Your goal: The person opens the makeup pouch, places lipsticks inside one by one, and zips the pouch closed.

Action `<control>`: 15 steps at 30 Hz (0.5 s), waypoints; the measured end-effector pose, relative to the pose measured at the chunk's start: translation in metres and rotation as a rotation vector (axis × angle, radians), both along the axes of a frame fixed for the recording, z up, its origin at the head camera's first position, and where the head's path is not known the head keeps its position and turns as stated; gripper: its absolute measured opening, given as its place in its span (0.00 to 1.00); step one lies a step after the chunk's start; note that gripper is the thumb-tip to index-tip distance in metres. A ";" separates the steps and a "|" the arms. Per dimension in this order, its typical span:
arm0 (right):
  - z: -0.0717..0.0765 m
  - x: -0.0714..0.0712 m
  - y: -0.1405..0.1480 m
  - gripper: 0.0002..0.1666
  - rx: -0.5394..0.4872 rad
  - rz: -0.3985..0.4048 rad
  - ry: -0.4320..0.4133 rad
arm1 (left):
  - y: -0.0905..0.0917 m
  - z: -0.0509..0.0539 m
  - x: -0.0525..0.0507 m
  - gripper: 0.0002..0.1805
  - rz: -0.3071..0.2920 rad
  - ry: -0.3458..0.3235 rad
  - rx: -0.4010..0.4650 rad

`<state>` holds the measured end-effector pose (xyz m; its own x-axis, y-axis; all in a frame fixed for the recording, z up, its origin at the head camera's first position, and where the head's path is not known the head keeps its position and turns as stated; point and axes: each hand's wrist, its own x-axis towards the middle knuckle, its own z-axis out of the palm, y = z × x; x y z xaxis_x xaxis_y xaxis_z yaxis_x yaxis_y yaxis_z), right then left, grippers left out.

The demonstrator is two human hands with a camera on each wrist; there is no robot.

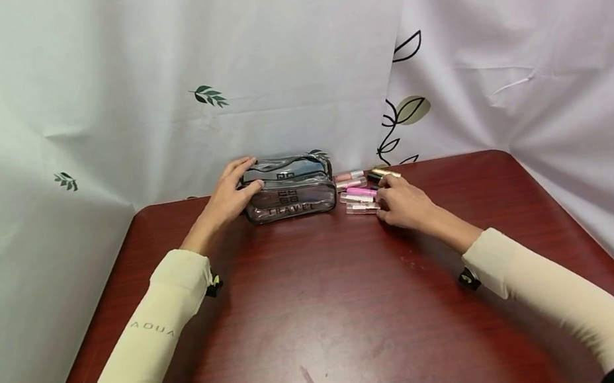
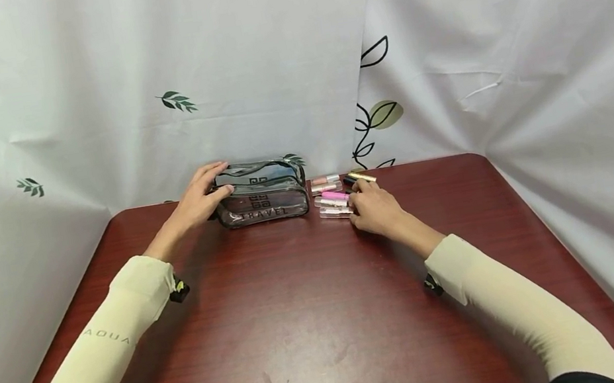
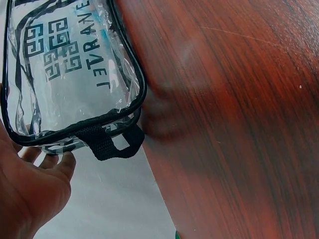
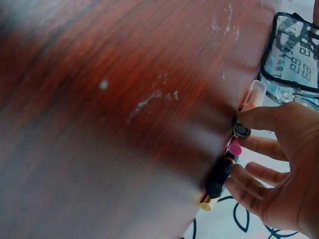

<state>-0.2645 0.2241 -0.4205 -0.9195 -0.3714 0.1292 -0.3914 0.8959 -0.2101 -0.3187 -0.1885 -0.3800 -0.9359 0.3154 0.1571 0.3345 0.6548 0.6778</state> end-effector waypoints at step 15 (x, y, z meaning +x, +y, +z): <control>0.003 -0.003 0.002 0.14 -0.088 0.031 -0.005 | 0.002 0.002 0.000 0.40 0.006 -0.001 0.018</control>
<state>-0.2672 0.2257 -0.4172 -0.9085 -0.3869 0.1578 -0.4172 0.8615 -0.2896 -0.3189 -0.1868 -0.3782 -0.9380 0.3066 0.1619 0.3298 0.6448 0.6896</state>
